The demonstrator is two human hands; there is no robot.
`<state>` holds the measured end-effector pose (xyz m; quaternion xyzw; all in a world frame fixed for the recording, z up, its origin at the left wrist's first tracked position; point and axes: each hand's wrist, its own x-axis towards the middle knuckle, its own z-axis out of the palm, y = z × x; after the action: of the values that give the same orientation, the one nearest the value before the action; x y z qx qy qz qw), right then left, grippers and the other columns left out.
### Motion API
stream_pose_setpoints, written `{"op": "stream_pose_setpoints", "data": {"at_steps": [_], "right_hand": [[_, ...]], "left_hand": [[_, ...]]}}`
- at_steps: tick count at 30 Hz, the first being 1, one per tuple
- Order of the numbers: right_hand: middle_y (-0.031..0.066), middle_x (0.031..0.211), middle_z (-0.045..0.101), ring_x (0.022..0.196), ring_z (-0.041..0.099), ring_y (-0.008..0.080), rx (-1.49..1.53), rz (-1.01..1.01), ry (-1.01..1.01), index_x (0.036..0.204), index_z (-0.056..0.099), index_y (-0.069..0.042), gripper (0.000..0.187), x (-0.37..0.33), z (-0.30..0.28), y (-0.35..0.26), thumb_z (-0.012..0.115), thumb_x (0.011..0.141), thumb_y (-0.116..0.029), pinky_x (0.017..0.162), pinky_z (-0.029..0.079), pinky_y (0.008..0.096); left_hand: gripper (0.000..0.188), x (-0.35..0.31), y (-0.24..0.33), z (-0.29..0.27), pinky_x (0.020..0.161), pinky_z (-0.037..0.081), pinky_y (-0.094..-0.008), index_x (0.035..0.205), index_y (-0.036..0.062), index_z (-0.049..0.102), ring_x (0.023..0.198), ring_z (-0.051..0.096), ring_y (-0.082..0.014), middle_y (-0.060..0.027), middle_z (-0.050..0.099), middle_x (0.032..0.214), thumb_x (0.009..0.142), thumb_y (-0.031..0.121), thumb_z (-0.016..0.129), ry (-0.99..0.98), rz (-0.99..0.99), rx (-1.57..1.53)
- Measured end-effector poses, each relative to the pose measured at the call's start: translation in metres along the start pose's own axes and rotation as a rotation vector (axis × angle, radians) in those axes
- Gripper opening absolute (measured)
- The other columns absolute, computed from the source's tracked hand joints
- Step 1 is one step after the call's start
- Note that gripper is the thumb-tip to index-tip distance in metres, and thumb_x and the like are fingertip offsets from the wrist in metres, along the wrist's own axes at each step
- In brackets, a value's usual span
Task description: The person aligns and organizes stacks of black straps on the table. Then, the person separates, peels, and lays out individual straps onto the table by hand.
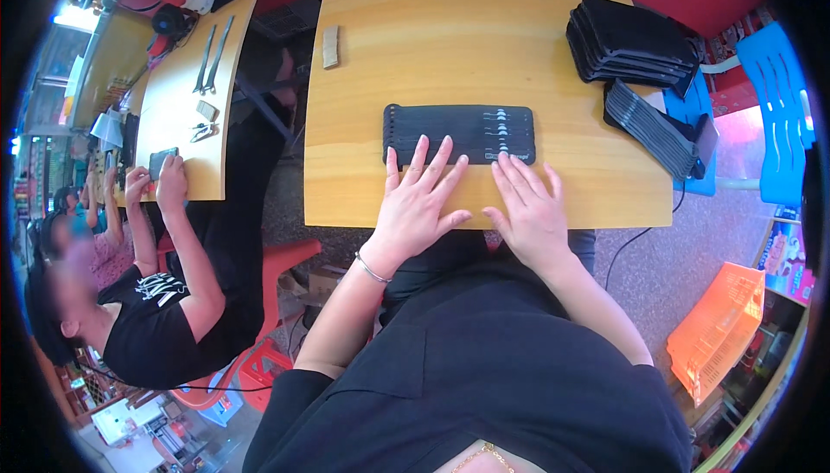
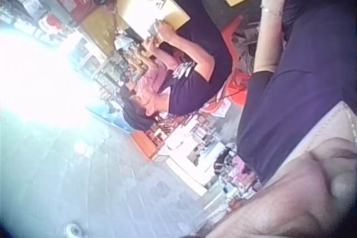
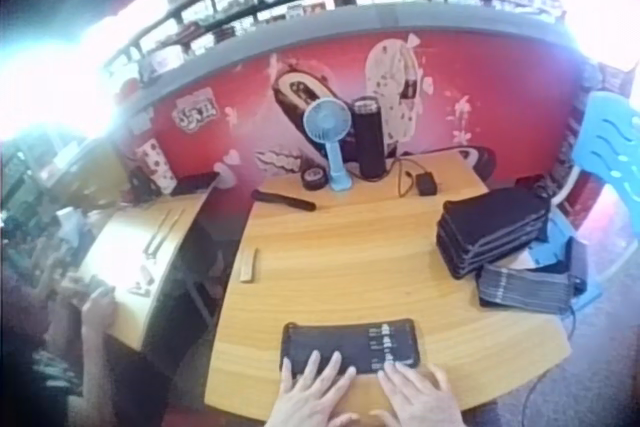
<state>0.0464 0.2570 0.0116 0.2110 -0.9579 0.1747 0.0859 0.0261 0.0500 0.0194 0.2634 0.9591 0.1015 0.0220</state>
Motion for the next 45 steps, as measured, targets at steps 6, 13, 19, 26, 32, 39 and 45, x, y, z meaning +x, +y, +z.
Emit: {"op": "stream_pose_setpoints", "data": {"at_steps": [6, 13, 19, 26, 32, 39, 45], "right_hand": [[0.0096, 0.129, 0.056, 0.123, 0.048, 0.0217, 0.086, 0.04, 0.024, 0.122, 0.058, -0.004, 0.045, -0.005, -0.011, 0.022, 0.061, 0.086, -0.03, 0.106, 0.029, 0.0444], [0.0103, 0.131, 0.054, 0.125, 0.046, 0.0267, 0.025, 0.071, 0.059, 0.125, 0.056, -0.005, 0.043, -0.001, -0.011, 0.021, 0.061, 0.086, -0.023, 0.107, 0.028, 0.0454], [0.0064, 0.129, 0.057, 0.126, 0.045, 0.0259, -0.11, 0.043, 0.033, 0.123, 0.059, -0.006, 0.042, 0.002, -0.02, 0.024, 0.061, 0.087, -0.027, 0.107, 0.026, 0.0502], [0.0126, 0.14, 0.045, 0.129, 0.041, 0.0291, 0.223, 0.02, 0.186, 0.137, 0.044, -0.008, 0.052, 0.049, -0.014, 0.027, 0.057, 0.088, -0.023, 0.109, 0.023, 0.0513], [0.0124, 0.147, 0.036, 0.138, 0.03, 0.0278, -0.136, 0.032, -0.033, 0.141, 0.04, -0.012, 0.059, 0.082, 0.031, 0.024, 0.045, 0.093, -0.046, 0.112, 0.017, 0.0546], [0.0121, 0.148, 0.033, 0.139, 0.027, 0.0279, -0.153, 0.016, -0.023, 0.142, 0.038, -0.013, 0.064, 0.085, 0.029, 0.026, 0.043, 0.092, -0.054, 0.112, 0.014, 0.0556], [0.0194, 0.138, 0.044, 0.13, 0.04, 0.0321, 0.04, 0.093, 0.042, 0.133, 0.047, -0.004, 0.056, 0.071, 0.017, 0.062, 0.055, 0.09, -0.039, 0.108, 0.032, 0.0424]], "left_hand": [[0.063, 0.003, -0.007, -0.011, 0.113, 0.007, -0.0545, 0.142, 0.0167, 0.039, 0.142, 0.017, -0.0325, -0.0109, 0.024, 0.153, 0.089, 0.048, 0.05, -0.019, 0.009, -0.025], [0.057, 0.037, -0.024, -0.004, 0.113, 0.012, -0.0519, 0.143, 0.0185, 0.038, 0.141, 0.02, -0.0358, -0.0153, 0.023, 0.152, 0.092, 0.042, 0.047, 0.16, -0.022, -0.018], [0.053, 0.044, -0.035, 0.007, 0.112, 0.015, -0.0528, 0.143, 0.022, 0.038, 0.139, 0.023, -0.0369, -0.0156, 0.025, 0.151, 0.094, 0.041, 0.045, 0.134, -0.083, 0.116], [0.052, 0.061, -0.023, 0.002, 0.112, 0.018, -0.0533, 0.142, 0.0178, 0.04, 0.138, 0.026, -0.0372, -0.0163, 0.03, 0.149, 0.094, 0.039, 0.045, 0.214, -0.092, 0.084], [0.054, 0.073, -0.024, 0.018, 0.111, 0.021, -0.0534, 0.141, 0.0159, 0.04, 0.137, 0.029, -0.0362, -0.017, 0.032, 0.147, 0.094, 0.041, 0.043, 0.221, -0.096, 0.108], [0.056, 0.074, -0.027, 0.018, 0.111, 0.02, -0.0528, 0.142, 0.017, 0.038, 0.137, 0.029, -0.035, -0.0167, 0.032, 0.148, 0.094, 0.045, 0.042, 0.234, -0.101, 0.144], [0.066, 0.052, -0.032, 0.013, 0.113, 0.016, -0.0516, 0.143, 0.0083, 0.034, 0.139, 0.025, -0.0341, -0.0168, 0.029, 0.149, 0.092, 0.049, 0.044, 0.228, -0.155, 0.081]]}}
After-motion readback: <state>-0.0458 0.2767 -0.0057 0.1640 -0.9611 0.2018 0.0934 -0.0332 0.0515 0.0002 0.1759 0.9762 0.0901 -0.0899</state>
